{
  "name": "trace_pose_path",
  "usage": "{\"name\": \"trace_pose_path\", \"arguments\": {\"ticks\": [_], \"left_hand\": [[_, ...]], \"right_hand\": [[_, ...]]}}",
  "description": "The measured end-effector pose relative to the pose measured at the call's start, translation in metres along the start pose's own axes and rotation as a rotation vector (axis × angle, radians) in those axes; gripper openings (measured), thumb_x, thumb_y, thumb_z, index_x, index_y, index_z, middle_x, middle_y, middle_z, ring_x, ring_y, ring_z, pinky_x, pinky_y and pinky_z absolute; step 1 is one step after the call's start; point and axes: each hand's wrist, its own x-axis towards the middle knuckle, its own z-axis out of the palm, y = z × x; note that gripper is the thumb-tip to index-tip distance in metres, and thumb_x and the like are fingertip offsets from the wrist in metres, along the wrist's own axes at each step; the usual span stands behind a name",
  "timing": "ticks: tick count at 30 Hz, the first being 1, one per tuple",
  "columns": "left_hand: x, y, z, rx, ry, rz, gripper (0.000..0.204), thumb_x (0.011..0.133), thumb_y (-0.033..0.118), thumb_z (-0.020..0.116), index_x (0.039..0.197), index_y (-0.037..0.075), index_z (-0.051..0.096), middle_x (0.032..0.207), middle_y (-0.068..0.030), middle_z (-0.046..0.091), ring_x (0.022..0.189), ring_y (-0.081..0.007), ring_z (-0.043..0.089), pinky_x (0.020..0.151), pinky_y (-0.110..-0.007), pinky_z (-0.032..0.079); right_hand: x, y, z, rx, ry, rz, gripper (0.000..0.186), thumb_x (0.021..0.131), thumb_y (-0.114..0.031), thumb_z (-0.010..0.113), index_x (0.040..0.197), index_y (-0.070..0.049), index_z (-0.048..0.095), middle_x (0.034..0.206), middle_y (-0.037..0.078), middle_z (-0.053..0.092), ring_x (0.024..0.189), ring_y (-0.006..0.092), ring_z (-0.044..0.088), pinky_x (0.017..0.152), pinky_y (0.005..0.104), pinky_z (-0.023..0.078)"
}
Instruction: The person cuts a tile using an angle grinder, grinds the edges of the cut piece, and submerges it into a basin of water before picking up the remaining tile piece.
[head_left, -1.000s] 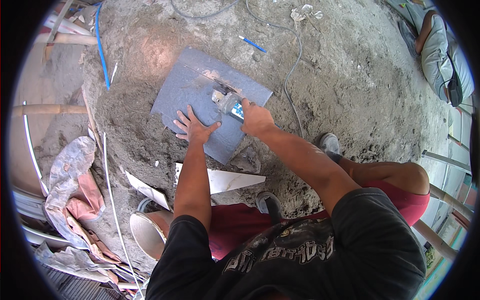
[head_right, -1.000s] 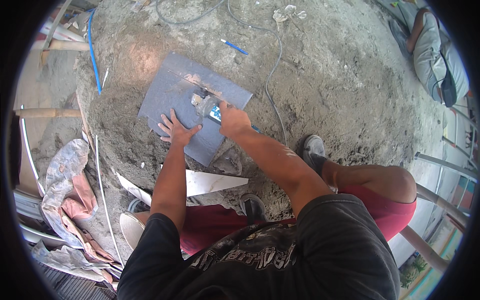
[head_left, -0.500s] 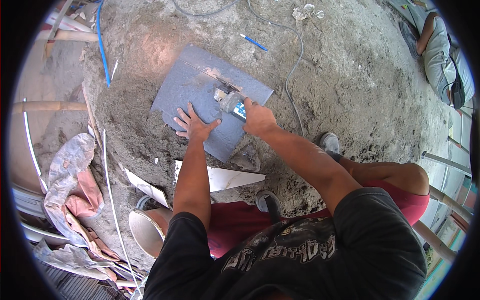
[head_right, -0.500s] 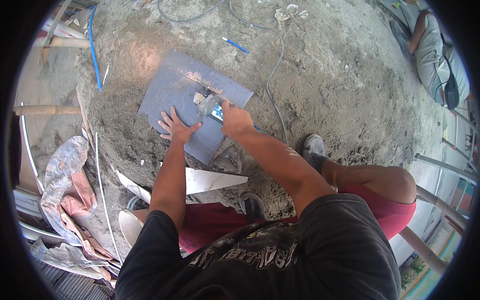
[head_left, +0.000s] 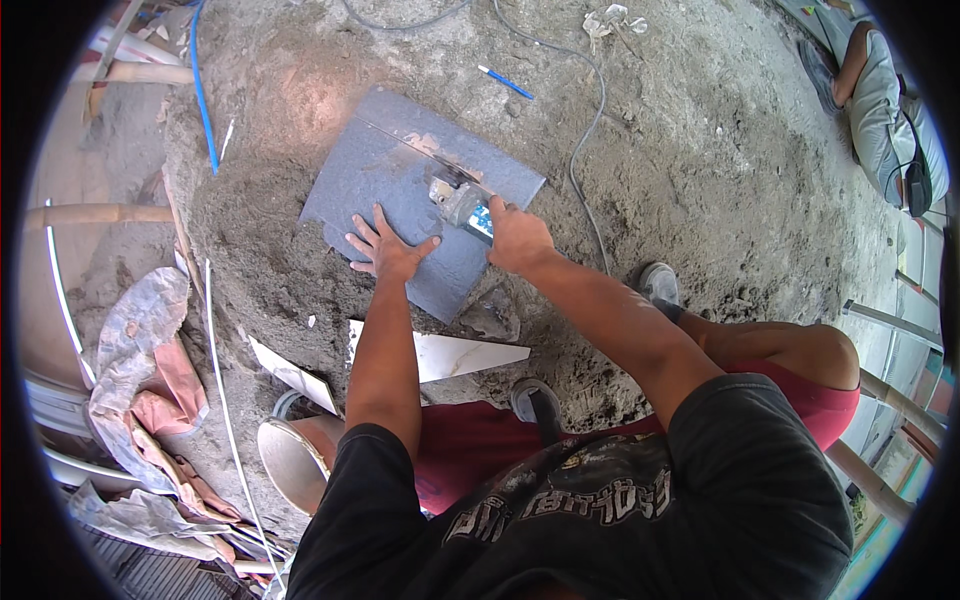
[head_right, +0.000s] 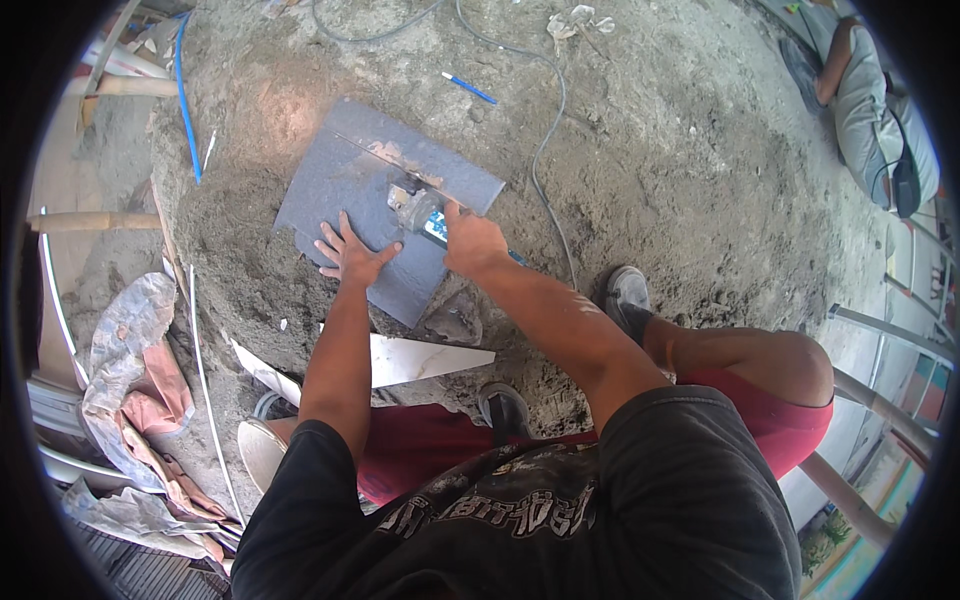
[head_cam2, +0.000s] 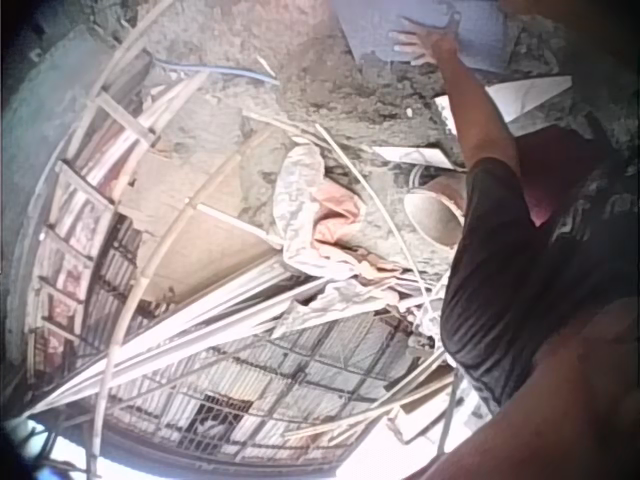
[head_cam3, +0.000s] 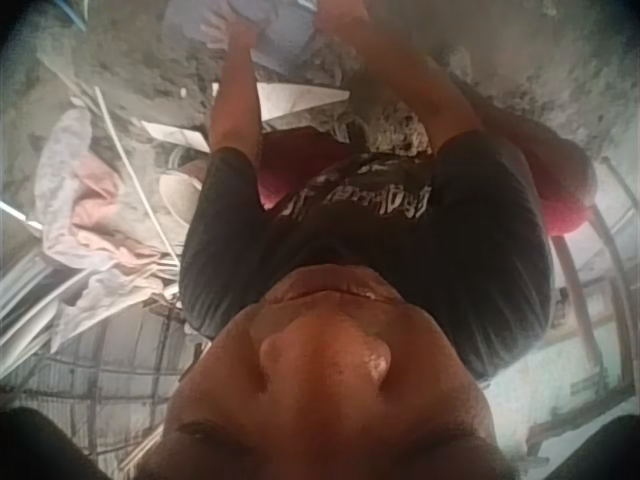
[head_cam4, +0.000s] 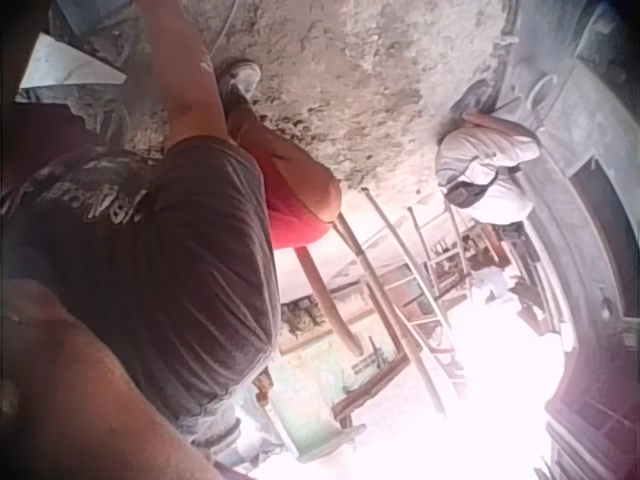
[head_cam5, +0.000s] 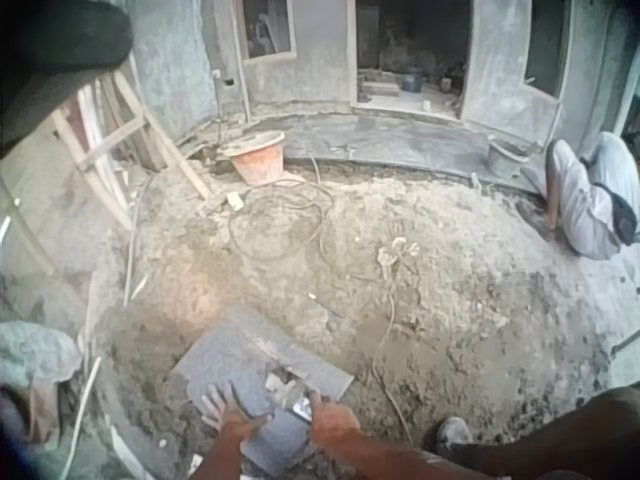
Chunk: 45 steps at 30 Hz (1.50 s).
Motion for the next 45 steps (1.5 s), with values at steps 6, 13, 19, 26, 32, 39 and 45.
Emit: {"name": "trace_pose_path", "arguments": {"ticks": [6, 13, 19, 26, 32, 39, 45], "left_hand": [[-0.001, 0.001, 0.0, 0.005, -0.005, 0.0, 0.143, 0.054, 0.058, 0.094, 0.162, 0.029, 0.005, 0.168, -0.0166, -0.009, 0.153, -0.0438, -0.012, 0.114, -0.077, 0.006], [0.001, -0.001, 0.0, -0.008, 0.003, 0.009, 0.143, 0.053, 0.058, 0.094, 0.162, 0.029, 0.005, 0.168, -0.0169, -0.009, 0.153, -0.0442, -0.012, 0.114, -0.077, 0.006], [0.0, 0.0, 0.001, -0.005, -0.003, 0.0, 0.143, 0.054, 0.059, 0.094, 0.162, 0.03, 0.005, 0.169, -0.0164, -0.01, 0.153, -0.0441, -0.012, 0.114, -0.078, 0.006], [0.0, -0.001, 0.002, -0.003, 0.003, 0.004, 0.142, 0.054, 0.059, 0.094, 0.162, 0.03, 0.005, 0.169, -0.0154, -0.009, 0.153, -0.0435, -0.013, 0.114, -0.078, 0.006], [-0.004, 0.003, -0.002, 0.002, -0.008, -0.01, 0.141, 0.057, 0.056, 0.093, 0.162, 0.031, 0.002, 0.169, -0.0132, -0.01, 0.154, -0.0419, -0.01, 0.115, -0.076, 0.007], [-0.003, 0.004, -0.001, 0.007, -0.009, -0.005, 0.141, 0.057, 0.057, 0.093, 0.162, 0.031, 0.002, 0.169, -0.0136, -0.01, 0.154, -0.0424, -0.01, 0.115, -0.076, 0.007], [-0.003, 0.003, -0.001, 0.006, -0.011, -0.004, 0.141, 0.057, 0.057, 0.092, 0.162, 0.031, 0.002, 0.169, -0.0136, -0.01, 0.154, -0.0422, -0.01, 0.115, -0.076, 0.007]], "right_hand": [[0.0, 0.004, 0.004, -0.019, 0.002, -0.005, 0.064, 0.078, -0.017, 0.075, 0.131, -0.003, 0.041, 0.118, 0.025, 0.064, 0.106, 0.0397, 0.068, 0.088, 0.0457, 0.058], [-0.002, 0.009, 0.008, -0.021, 0.011, -0.017, 0.062, 0.078, -0.019, 0.076, 0.128, -0.003, 0.042, 0.117, 0.025, 0.064, 0.104, 0.0399, 0.069, 0.087, 0.0461, 0.059], [-0.006, 0.012, 0.011, -0.023, 0.021, -0.007, 0.061, 0.079, -0.02, 0.077, 0.127, -0.003, 0.042, 0.117, 0.025, 0.064, 0.104, 0.0393, 0.069, 0.086, 0.0456, 0.059], [-0.006, 0.009, 0.007, -0.026, 0.015, 0.001, 0.061, 0.079, -0.018, 0.076, 0.128, -0.005, 0.042, 0.118, 0.024, 0.064, 0.104, 0.0389, 0.069, 0.087, 0.0456, 0.059], [-0.012, 0.013, 0.004, -0.026, 0.003, 0.006, 0.06, 0.079, -0.017, 0.074, 0.128, -0.004, 0.042, 0.118, 0.023, 0.064, 0.105, 0.0388, 0.069, 0.087, 0.0452, 0.058], [-0.012, 0.015, 0.004, -0.036, -0.001, 0.013, 0.06, 0.08, -0.017, 0.074, 0.129, -0.004, 0.042, 0.119, 0.024, 0.064, 0.106, 0.0392, 0.068, 0.088, 0.0458, 0.058], [-0.014, 0.017, 0.004, -0.029, -0.027, 0.028, 0.062, 0.079, -0.018, 0.075, 0.129, -0.004, 0.042, 0.119, 0.024, 0.064, 0.106, 0.0395, 0.068, 0.088, 0.0459, 0.058]]}}
